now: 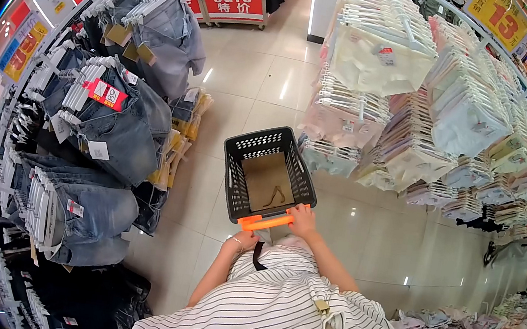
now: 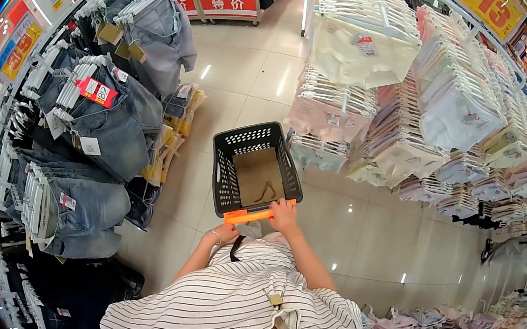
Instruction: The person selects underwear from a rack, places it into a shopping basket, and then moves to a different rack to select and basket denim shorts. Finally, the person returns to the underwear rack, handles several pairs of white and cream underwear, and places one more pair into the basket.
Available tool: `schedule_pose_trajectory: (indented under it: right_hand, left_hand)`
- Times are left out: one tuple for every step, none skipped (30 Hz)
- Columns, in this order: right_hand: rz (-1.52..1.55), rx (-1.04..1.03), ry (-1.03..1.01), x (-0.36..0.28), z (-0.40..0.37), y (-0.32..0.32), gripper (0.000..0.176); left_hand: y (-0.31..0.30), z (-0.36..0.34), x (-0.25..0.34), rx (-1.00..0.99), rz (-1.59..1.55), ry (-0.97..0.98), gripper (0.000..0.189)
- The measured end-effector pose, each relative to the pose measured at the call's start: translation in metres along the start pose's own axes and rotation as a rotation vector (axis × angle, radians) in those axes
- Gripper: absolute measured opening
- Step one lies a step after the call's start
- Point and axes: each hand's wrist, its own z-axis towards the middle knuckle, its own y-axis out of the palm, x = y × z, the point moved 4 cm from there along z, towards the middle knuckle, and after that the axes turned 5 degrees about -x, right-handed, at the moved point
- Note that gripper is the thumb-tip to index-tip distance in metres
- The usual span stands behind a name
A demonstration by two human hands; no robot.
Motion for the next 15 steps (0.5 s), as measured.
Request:
schedule_pose_trajectory:
  right_hand:
    - [-0.009,-0.025,0.009,0.001,0.002,0.001,0.033]
    - [-0.019,-0.048,0.018,0.002,0.004,0.002,0.033]
    - [-0.031,-0.075,0.026,0.001,0.006,0.002,0.033]
    - [-0.044,-0.103,0.035,0.001,0.006,0.0,0.033]
    - [-0.056,-0.13,0.044,0.0,0.007,-0.002,0.034]
    - [-0.065,-0.134,0.051,0.0,0.008,-0.003,0.034]
    - [-0.072,-0.138,0.059,-0.001,0.008,-0.003,0.034]
    - [-0.078,-0.143,0.067,-0.002,0.008,-0.003,0.034]
    - [-0.081,-0.14,0.069,-0.003,0.008,-0.002,0.033]
    - [-0.084,-0.136,0.072,-0.002,0.009,-0.003,0.033]
    - [-0.088,-0.13,0.074,-0.002,0.009,-0.004,0.032]
    - [-0.091,-0.128,0.072,-0.002,0.01,-0.004,0.032]
    - [-0.094,-0.126,0.07,-0.003,0.011,-0.005,0.032]
    - [-0.098,-0.125,0.068,-0.002,0.01,-0.004,0.032]
    - [-0.095,-0.119,0.068,-0.002,0.01,-0.003,0.032]
  left_hand:
    - [-0.001,-0.01,0.004,0.003,-0.048,-0.004,0.06]
    - [0.0,-0.021,0.009,0.008,-0.095,-0.006,0.06]
    - [-0.002,-0.028,0.013,0.015,-0.142,-0.007,0.06]
    - [0.003,-0.024,0.006,0.03,-0.124,-0.028,0.061]
    - [0.013,-0.019,-0.005,0.044,-0.106,-0.049,0.061]
    - [0.023,-0.01,-0.017,0.057,-0.086,-0.071,0.062]
    - [0.031,0.003,-0.029,0.025,-0.198,-0.063,0.064]
    - [0.038,0.018,-0.042,-0.009,-0.309,-0.057,0.066]
    - [0.036,0.016,-0.041,-0.042,-0.419,-0.051,0.068]
    - [0.034,0.006,-0.035,-0.084,-0.504,-0.075,0.07]
    - [0.033,0.011,-0.041,-0.06,-0.504,-0.094,0.068]
    - [0.04,0.027,-0.056,-0.035,-0.504,-0.112,0.067]
    - [0.05,0.049,-0.077,-0.01,-0.503,-0.13,0.066]
    - [0.061,0.083,-0.106,0.104,-0.444,-0.166,0.064]
    - [0.058,0.082,-0.104,0.071,-0.407,-0.196,0.067]
